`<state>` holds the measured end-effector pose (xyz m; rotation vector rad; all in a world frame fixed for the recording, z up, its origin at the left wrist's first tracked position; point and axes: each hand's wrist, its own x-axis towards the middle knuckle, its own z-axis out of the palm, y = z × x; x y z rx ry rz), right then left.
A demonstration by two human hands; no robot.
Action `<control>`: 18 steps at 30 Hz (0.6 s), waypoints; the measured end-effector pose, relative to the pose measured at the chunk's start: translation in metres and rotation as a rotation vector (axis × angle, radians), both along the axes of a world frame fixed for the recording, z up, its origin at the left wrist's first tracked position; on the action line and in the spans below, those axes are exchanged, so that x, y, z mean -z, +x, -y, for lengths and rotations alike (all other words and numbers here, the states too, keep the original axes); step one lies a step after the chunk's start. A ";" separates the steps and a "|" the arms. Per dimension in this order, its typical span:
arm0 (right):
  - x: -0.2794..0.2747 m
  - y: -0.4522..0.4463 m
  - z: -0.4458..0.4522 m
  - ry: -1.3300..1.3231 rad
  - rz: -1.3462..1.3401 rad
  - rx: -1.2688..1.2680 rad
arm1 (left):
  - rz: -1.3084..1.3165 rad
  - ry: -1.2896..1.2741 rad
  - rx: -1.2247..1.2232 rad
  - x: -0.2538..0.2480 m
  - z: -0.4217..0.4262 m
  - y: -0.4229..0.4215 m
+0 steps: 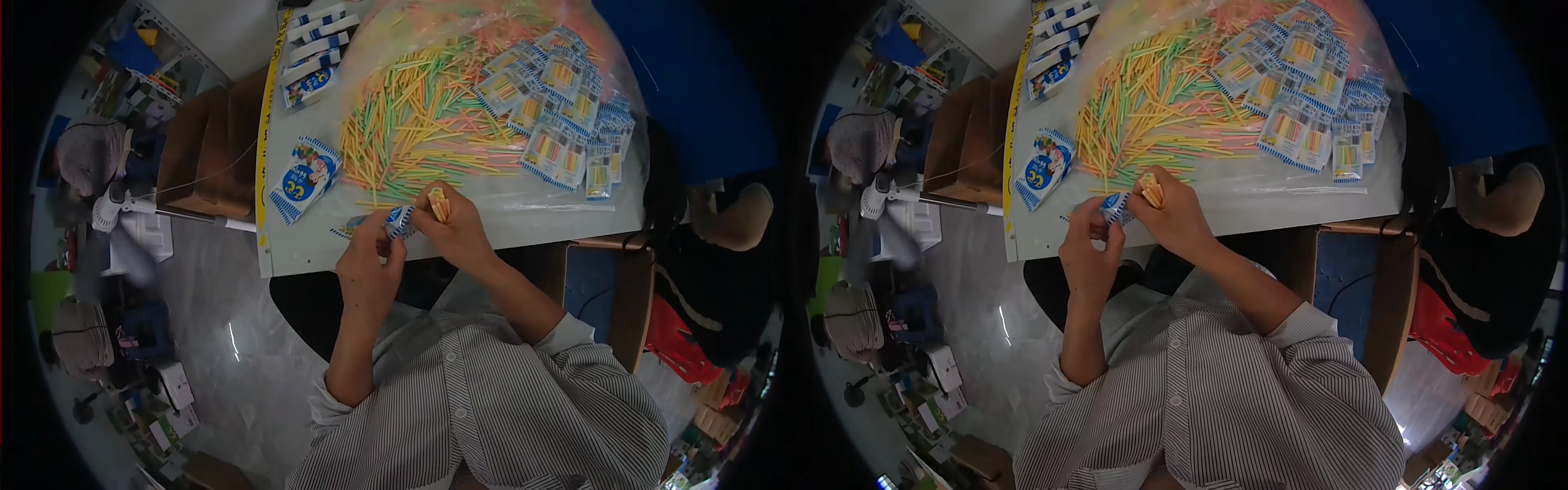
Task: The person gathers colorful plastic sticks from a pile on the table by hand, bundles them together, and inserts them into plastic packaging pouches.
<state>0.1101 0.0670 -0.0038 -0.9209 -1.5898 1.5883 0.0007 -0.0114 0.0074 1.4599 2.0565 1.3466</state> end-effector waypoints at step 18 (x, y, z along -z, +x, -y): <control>-0.055 0.007 -0.024 0.579 0.716 -0.606 | 0.099 0.186 -0.026 0.009 0.002 -0.006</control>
